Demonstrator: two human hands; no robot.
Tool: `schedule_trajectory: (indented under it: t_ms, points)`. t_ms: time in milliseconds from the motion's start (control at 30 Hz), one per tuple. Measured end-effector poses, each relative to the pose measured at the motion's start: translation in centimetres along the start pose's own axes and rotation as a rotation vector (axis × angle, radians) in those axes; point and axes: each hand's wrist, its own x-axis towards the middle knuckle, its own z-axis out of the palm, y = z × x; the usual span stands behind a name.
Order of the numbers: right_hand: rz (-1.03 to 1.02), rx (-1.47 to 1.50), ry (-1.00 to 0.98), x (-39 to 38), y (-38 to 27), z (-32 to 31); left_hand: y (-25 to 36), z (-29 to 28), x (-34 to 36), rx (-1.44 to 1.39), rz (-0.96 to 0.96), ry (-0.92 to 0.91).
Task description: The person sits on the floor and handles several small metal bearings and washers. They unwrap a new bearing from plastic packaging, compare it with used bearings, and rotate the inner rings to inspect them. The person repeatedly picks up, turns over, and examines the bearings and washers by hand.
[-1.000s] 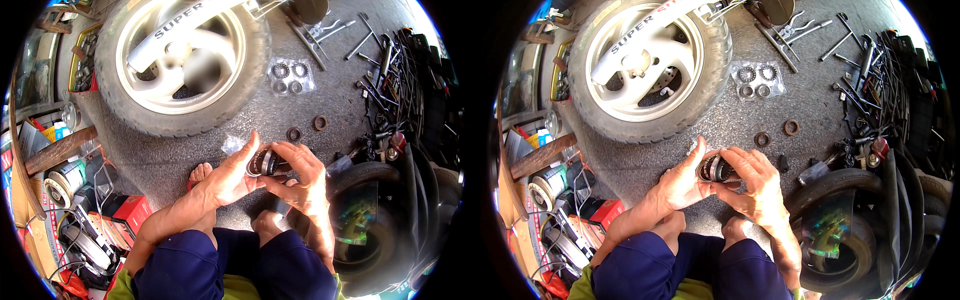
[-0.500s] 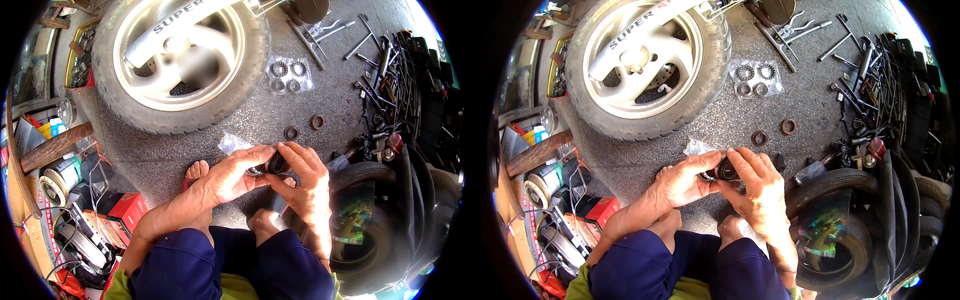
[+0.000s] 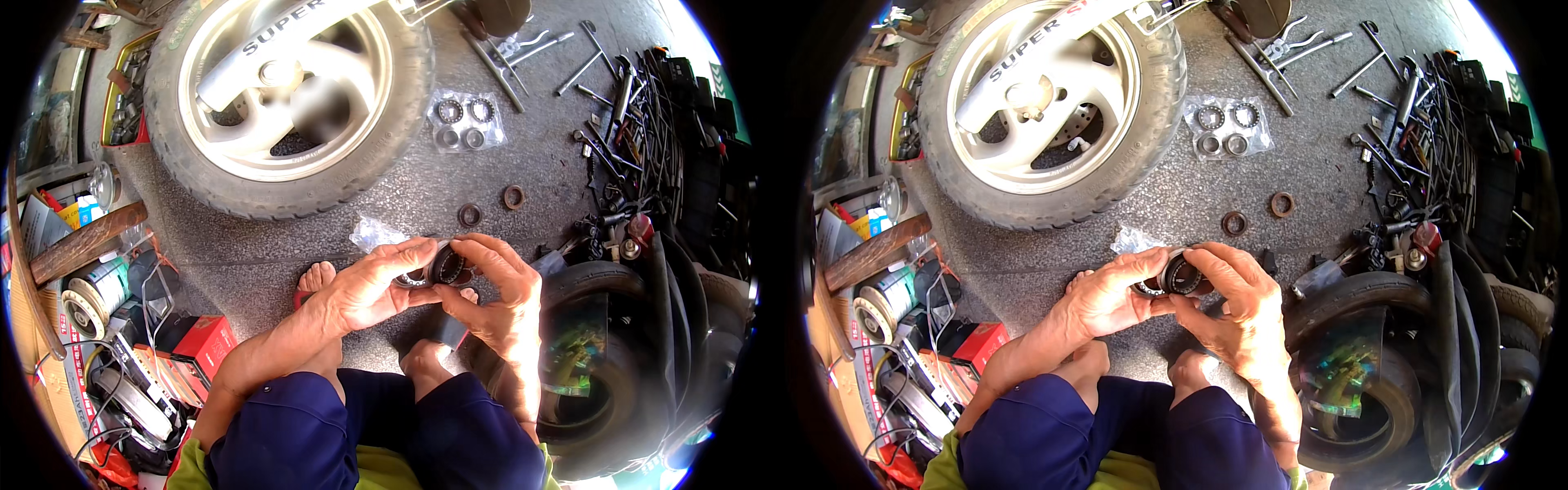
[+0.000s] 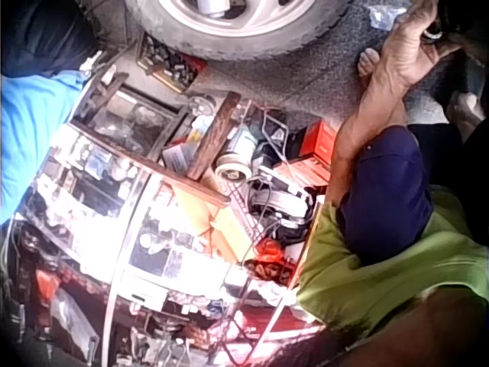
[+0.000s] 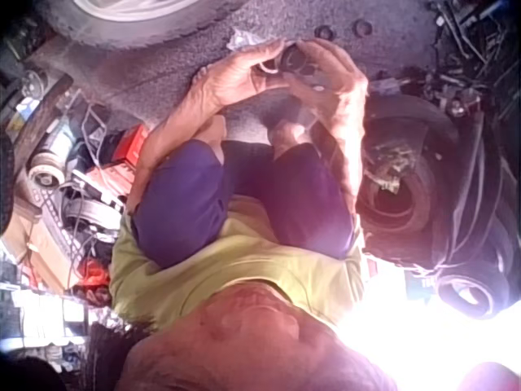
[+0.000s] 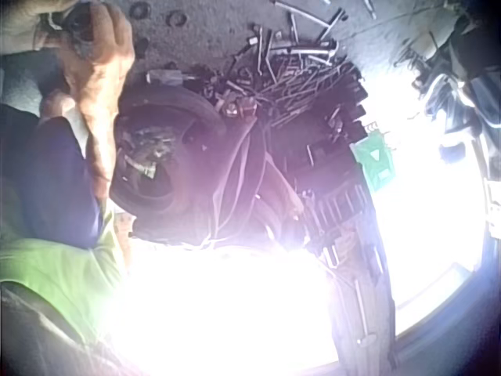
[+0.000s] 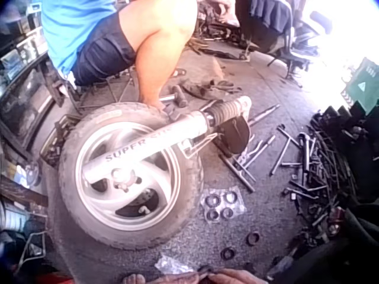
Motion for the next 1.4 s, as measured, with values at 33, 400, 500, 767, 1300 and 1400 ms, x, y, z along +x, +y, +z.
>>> schedule_trajectory:
  t_ms: [33, 400, 500, 767, 1300, 1400]
  points:
    - [0.005, 0.002, 0.002, 0.0, 0.0, -0.1, 0.0, 0.1, 0.0, 0.006, -0.001, -0.019]
    - [-0.15, -0.115, 0.064, -0.8, -2.3, 0.4, -0.2, -0.2, 0.2, -0.022, 0.037, 0.059]
    - [-0.26, -0.228, -0.067, -1.6, -3.5, 1.5, 0.0, 1.4, 0.8, -0.101, -0.019, -0.009]
    - [-0.415, -0.432, -0.092, -1.9, -2.4, 4.6, -0.1, 0.2, 0.2, -0.102, 0.012, -0.033]
    - [0.054, -0.627, 0.205, 0.4, 12.8, 4.2, -0.3, -3.0, 0.2, -0.182, -0.043, -0.062]
    - [0.098, -0.679, 0.054, 0.6, 15.9, 5.2, -0.2, -2.7, 0.2, -0.198, -0.052, -0.07]
